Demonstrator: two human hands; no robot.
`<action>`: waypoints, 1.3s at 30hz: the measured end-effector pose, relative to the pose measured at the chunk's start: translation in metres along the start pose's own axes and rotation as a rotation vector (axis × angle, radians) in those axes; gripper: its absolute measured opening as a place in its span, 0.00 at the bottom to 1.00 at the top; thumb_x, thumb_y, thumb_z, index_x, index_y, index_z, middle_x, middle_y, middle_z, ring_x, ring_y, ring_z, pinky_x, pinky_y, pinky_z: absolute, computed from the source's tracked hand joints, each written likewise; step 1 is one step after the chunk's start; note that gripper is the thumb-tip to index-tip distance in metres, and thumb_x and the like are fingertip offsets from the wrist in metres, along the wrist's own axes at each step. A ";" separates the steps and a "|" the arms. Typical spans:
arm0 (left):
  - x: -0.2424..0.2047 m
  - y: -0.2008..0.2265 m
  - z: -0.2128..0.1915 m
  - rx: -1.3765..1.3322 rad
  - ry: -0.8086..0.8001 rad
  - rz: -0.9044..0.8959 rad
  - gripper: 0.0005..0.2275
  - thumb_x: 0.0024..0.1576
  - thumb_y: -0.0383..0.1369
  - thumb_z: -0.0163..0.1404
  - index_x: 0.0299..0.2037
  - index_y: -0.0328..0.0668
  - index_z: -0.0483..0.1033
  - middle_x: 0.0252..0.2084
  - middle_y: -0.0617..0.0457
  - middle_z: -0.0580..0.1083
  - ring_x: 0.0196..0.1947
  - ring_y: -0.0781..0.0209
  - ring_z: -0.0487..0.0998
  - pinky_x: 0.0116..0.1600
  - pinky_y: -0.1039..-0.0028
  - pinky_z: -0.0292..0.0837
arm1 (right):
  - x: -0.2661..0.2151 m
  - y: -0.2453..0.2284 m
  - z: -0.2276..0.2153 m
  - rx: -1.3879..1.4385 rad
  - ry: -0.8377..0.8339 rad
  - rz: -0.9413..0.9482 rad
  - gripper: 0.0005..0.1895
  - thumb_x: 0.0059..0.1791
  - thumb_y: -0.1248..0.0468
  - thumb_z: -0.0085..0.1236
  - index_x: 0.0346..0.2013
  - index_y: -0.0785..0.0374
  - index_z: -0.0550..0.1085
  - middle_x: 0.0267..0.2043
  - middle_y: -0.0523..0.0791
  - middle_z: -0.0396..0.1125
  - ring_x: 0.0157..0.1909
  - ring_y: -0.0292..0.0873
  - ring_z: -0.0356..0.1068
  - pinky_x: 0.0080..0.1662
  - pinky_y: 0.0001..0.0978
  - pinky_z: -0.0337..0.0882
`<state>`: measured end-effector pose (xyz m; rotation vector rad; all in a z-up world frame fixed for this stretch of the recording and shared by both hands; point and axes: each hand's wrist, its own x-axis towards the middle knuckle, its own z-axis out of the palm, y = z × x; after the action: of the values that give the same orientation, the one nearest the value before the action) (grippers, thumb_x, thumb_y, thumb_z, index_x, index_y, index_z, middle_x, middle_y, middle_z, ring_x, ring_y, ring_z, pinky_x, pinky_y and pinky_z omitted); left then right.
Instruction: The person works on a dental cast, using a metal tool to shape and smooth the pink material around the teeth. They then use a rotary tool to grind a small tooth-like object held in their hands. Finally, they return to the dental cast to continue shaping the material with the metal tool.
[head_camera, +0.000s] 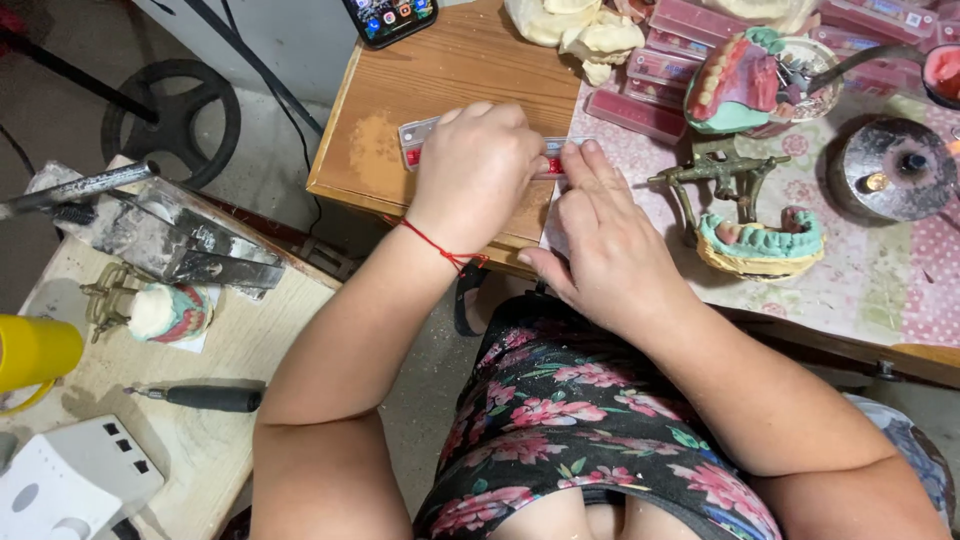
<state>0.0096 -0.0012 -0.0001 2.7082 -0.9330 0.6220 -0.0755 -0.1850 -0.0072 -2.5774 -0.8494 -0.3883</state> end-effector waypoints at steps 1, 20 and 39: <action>0.002 -0.001 0.000 0.012 -0.008 0.002 0.08 0.54 0.39 0.63 0.24 0.51 0.82 0.26 0.56 0.72 0.30 0.47 0.76 0.35 0.55 0.72 | 0.000 0.001 0.001 0.000 0.015 -0.005 0.31 0.51 0.52 0.66 0.46 0.81 0.66 0.72 0.71 0.54 0.76 0.73 0.51 0.75 0.57 0.54; 0.005 -0.019 -0.020 -0.125 -0.123 0.164 0.05 0.53 0.38 0.64 0.38 0.56 0.85 0.38 0.60 0.74 0.43 0.51 0.71 0.49 0.58 0.60 | -0.002 0.002 0.000 0.039 0.037 0.001 0.31 0.49 0.54 0.67 0.47 0.82 0.67 0.71 0.70 0.56 0.76 0.71 0.51 0.74 0.56 0.55; 0.044 -0.029 -0.017 -0.214 -0.329 0.130 0.07 0.51 0.42 0.66 0.31 0.61 0.80 0.34 0.63 0.72 0.42 0.54 0.71 0.51 0.58 0.55 | 0.000 0.000 -0.001 0.004 -0.025 0.092 0.37 0.50 0.45 0.65 0.51 0.79 0.64 0.74 0.72 0.46 0.78 0.74 0.38 0.72 0.69 0.49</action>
<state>0.0532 0.0035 0.0330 2.6138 -1.1847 0.0857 -0.0757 -0.1856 -0.0070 -2.6118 -0.7366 -0.3275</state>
